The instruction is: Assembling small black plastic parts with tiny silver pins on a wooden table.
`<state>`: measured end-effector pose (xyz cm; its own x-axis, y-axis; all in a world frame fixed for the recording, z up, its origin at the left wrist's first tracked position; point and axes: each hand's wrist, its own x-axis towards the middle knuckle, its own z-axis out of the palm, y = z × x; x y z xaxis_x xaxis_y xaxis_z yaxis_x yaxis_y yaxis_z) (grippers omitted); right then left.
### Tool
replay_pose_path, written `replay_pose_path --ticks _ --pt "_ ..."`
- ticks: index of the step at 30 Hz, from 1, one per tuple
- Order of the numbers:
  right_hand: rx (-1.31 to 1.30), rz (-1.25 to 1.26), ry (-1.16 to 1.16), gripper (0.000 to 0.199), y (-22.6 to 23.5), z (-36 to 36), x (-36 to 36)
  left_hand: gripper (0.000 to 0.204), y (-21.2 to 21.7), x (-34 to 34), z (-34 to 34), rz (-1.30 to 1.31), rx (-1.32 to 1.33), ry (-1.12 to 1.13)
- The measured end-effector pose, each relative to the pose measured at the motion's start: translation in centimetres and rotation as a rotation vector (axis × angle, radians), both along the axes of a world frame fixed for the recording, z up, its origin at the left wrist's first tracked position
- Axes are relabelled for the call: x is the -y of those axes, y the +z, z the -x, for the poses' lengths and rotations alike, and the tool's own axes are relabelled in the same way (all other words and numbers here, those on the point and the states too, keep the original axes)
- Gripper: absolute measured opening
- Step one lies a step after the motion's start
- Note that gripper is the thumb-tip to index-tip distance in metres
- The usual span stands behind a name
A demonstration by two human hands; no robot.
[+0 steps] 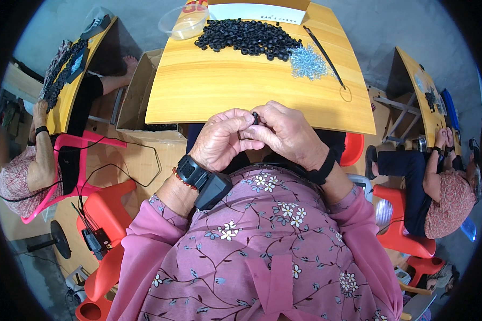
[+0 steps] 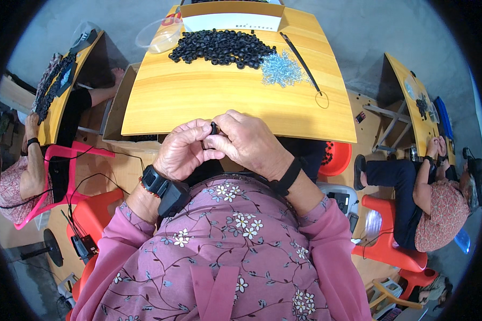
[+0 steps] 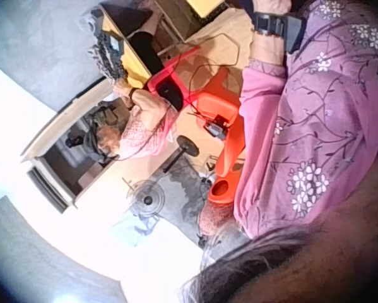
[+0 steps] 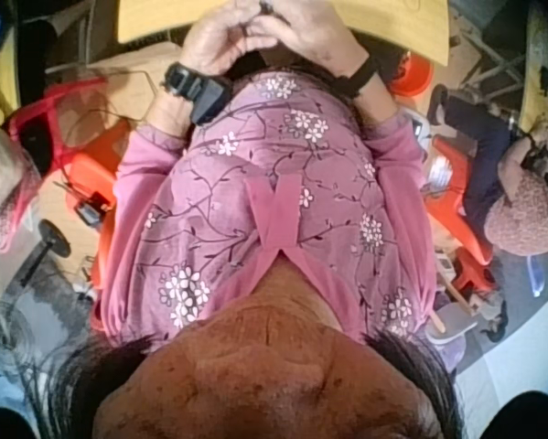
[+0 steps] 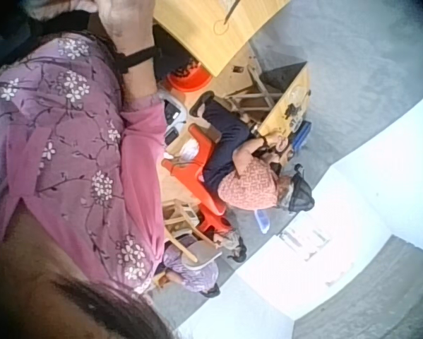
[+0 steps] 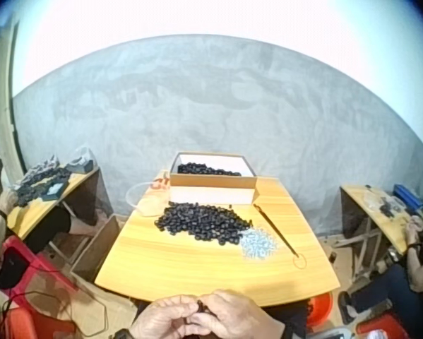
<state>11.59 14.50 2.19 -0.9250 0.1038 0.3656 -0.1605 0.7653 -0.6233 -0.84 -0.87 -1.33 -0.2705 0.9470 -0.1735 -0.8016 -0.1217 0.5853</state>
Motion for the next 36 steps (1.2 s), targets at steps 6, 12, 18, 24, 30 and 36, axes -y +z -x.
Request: replay_pose_path --ticks 6,12,18,24,30,36 --pt "-0.032 0.037 -0.014 0.027 0.6 -0.2 0.4 0.013 0.2 -0.2 -0.9 0.007 -0.054 0.044" --pt "0.010 0.096 -0.003 0.026 1.0 -0.3 0.2 0.015 0.3 -0.3 -1.5 -0.004 -0.022 0.084" --pt "0.044 0.087 0.020 0.024 0.7 -0.3 -0.3 0.016 0.0 -0.3 -1.3 0.020 -0.046 0.048" --pt "0.047 0.034 0.048 0.025 0.3 -0.3 -0.6 0.016 0.3 -0.2 -1.3 0.009 -0.113 0.032" --pt "0.002 -0.166 0.031 0.023 0.3 -0.8 -0.3 0.015 0.5 -0.1 -1.2 -0.012 -0.116 -0.004" --pt "-0.019 -0.240 0.031 0.018 0.5 -0.9 -0.2 0.015 0.2 -0.2 -1.1 -0.020 -0.118 -0.025"
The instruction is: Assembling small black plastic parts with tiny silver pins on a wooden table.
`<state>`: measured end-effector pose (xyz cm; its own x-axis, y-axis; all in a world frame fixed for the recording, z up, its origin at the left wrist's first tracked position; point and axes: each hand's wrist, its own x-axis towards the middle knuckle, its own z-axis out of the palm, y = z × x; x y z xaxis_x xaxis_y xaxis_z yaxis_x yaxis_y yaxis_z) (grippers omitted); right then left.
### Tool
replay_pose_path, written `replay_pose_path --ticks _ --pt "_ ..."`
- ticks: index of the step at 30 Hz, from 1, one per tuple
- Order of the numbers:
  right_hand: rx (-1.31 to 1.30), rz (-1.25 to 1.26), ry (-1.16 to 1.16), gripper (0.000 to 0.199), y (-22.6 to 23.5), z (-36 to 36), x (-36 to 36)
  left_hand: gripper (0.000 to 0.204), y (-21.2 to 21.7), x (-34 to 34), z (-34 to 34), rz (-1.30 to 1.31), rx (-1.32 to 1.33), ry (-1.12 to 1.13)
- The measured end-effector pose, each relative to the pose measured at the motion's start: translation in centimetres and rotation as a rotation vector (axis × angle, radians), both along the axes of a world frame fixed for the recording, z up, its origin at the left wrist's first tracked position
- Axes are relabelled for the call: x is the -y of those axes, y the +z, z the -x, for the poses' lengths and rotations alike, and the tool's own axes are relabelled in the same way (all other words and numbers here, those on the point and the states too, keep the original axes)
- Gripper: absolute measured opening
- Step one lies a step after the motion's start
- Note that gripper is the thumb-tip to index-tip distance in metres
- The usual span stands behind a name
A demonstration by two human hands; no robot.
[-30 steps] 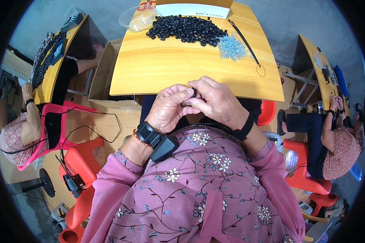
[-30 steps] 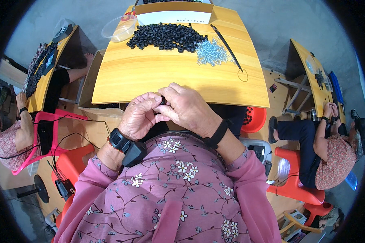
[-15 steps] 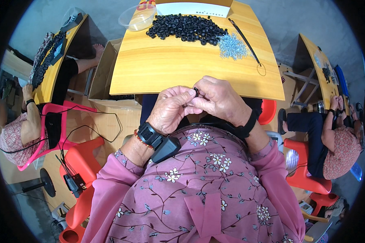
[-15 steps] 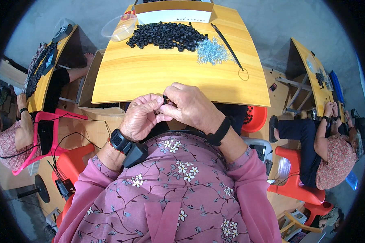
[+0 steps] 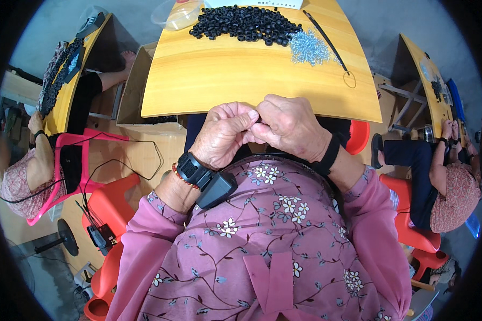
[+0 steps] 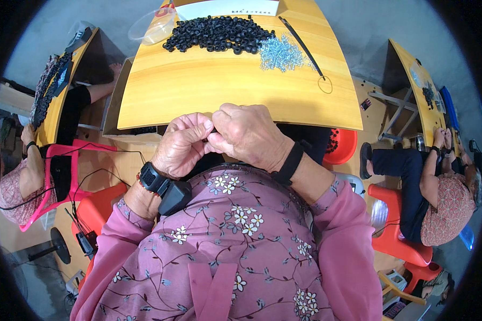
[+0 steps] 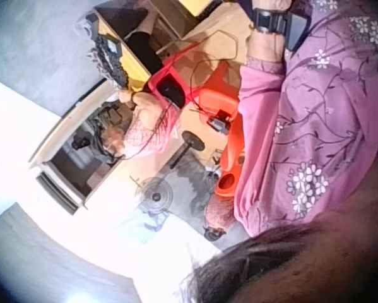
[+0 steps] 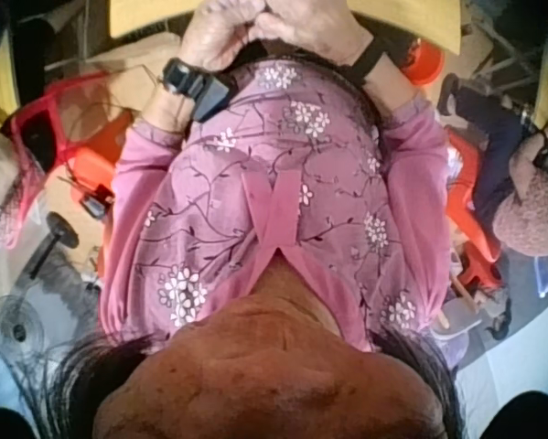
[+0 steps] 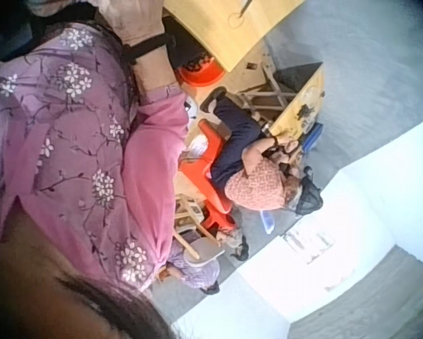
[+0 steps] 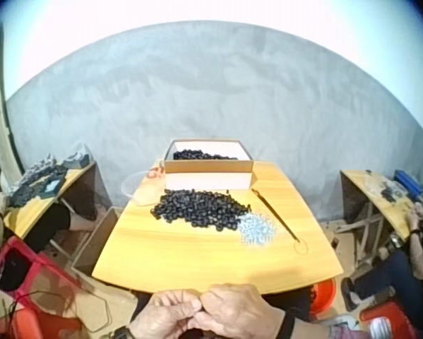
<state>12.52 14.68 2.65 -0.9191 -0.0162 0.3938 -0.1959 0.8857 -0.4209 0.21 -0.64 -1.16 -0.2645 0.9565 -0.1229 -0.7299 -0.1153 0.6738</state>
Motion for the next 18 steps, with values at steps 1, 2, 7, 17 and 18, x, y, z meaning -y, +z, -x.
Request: replay_pose_path --ticks 1,2,7,17,18 --pt "-0.018 -0.003 0.001 0.017 0.0 0.0 0.0 0.015 -0.3 0.0 0.2 -0.007 0.001 -0.002" --pt "-0.008 0.075 -0.021 0.020 -0.4 0.0 0.2 0.014 -0.4 0.0 0.2 -0.013 0.003 -0.004" --pt "0.035 0.416 -0.049 0.031 -0.5 0.2 0.2 0.015 -0.5 -0.3 0.2 0.045 -0.019 0.013" --pt "0.082 0.082 0.063 0.031 0.5 0.5 -1.0 0.016 0.0 0.1 0.9 0.071 -0.061 -0.004" --pt "0.075 0.053 0.074 0.030 0.9 0.6 -0.8 0.016 -0.2 0.1 0.9 0.070 -0.048 -0.004"
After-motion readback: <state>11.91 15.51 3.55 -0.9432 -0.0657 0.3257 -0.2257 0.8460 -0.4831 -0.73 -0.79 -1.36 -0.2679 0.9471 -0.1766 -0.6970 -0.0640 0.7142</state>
